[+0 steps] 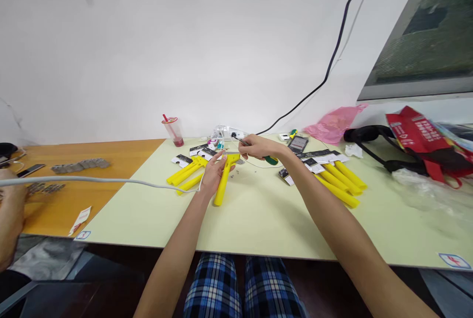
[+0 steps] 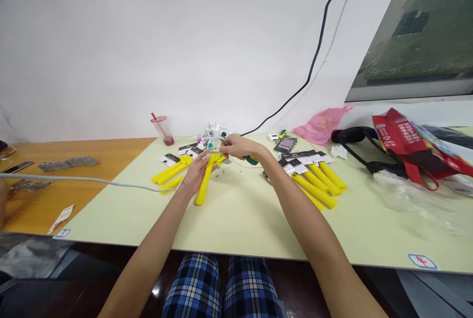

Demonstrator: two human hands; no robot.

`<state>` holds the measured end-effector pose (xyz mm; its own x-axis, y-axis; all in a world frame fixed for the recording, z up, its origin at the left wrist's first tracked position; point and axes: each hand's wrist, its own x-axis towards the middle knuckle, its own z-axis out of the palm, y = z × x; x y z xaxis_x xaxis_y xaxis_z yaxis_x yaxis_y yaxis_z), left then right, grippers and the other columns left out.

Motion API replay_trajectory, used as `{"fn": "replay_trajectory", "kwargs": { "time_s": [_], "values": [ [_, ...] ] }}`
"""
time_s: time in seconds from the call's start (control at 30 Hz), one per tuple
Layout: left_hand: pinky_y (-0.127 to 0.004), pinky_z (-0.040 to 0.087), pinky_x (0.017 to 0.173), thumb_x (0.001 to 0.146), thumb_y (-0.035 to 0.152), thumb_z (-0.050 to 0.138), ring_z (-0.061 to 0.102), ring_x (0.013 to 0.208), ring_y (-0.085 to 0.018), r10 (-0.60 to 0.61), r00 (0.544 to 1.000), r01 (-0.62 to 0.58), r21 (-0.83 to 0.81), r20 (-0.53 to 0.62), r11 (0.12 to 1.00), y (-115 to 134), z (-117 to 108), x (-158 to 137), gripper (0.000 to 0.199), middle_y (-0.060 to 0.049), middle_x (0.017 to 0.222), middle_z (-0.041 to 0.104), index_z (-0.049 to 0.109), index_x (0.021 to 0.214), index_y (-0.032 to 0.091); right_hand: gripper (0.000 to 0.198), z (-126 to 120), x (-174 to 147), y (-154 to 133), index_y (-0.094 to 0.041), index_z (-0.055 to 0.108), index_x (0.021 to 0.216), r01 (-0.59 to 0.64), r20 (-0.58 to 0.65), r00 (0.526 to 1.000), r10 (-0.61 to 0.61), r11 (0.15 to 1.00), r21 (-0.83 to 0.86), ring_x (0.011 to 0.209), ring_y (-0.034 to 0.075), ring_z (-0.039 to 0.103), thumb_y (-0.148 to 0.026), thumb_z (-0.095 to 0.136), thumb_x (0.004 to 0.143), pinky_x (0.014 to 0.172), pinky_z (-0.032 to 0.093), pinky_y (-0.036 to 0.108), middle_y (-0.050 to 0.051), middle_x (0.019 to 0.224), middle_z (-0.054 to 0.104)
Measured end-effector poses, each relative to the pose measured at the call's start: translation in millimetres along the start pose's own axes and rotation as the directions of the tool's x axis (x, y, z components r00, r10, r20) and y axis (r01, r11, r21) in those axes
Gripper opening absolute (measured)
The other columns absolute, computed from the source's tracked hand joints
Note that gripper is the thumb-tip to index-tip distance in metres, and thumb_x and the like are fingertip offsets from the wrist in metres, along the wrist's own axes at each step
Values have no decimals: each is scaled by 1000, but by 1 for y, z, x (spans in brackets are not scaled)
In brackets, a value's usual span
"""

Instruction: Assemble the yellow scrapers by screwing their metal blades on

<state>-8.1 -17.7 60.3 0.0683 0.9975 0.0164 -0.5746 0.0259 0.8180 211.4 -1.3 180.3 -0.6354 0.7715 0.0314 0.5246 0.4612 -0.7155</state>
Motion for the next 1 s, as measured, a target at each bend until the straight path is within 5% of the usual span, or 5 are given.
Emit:
{"fn": "replay_trajectory", "kwargs": {
  "time_s": [0.4,0.6,0.87,1.0],
  "values": [
    [-34,69,87,75,24,98,76,78,-14,53,999,-53,0,7,999,1,0,0,47,-3,97,82,70,113,20,15,-6,-7,-7,-19,62,75,-41,14,999,41,999,-20,39,7,41,-20,61,89,39,32,23,-5,55,53],
    [-37,68,86,73,27,99,77,81,-17,84,996,-84,17,17,996,0,-2,2,50,-4,94,80,69,112,20,6,-5,-6,-6,-17,68,87,-51,-25,998,51,999,-6,42,5,42,-19,65,92,38,34,21,1,79,73],
    [-34,67,84,76,29,97,75,79,-15,103,994,-104,37,46,994,1,-2,0,53,-2,93,78,71,121,22,24,-3,-6,-5,-14,78,109,19,-40,999,-17,999,39,43,5,42,-33,70,97,38,33,22,1,82,73],
    [-36,67,87,74,30,99,75,79,-16,103,994,-104,29,27,994,2,-3,1,52,-1,88,76,71,118,23,25,-1,-4,-1,-14,75,100,29,-26,999,-27,997,77,41,4,41,-38,70,98,38,32,22,0,80,70]
  ]
}}
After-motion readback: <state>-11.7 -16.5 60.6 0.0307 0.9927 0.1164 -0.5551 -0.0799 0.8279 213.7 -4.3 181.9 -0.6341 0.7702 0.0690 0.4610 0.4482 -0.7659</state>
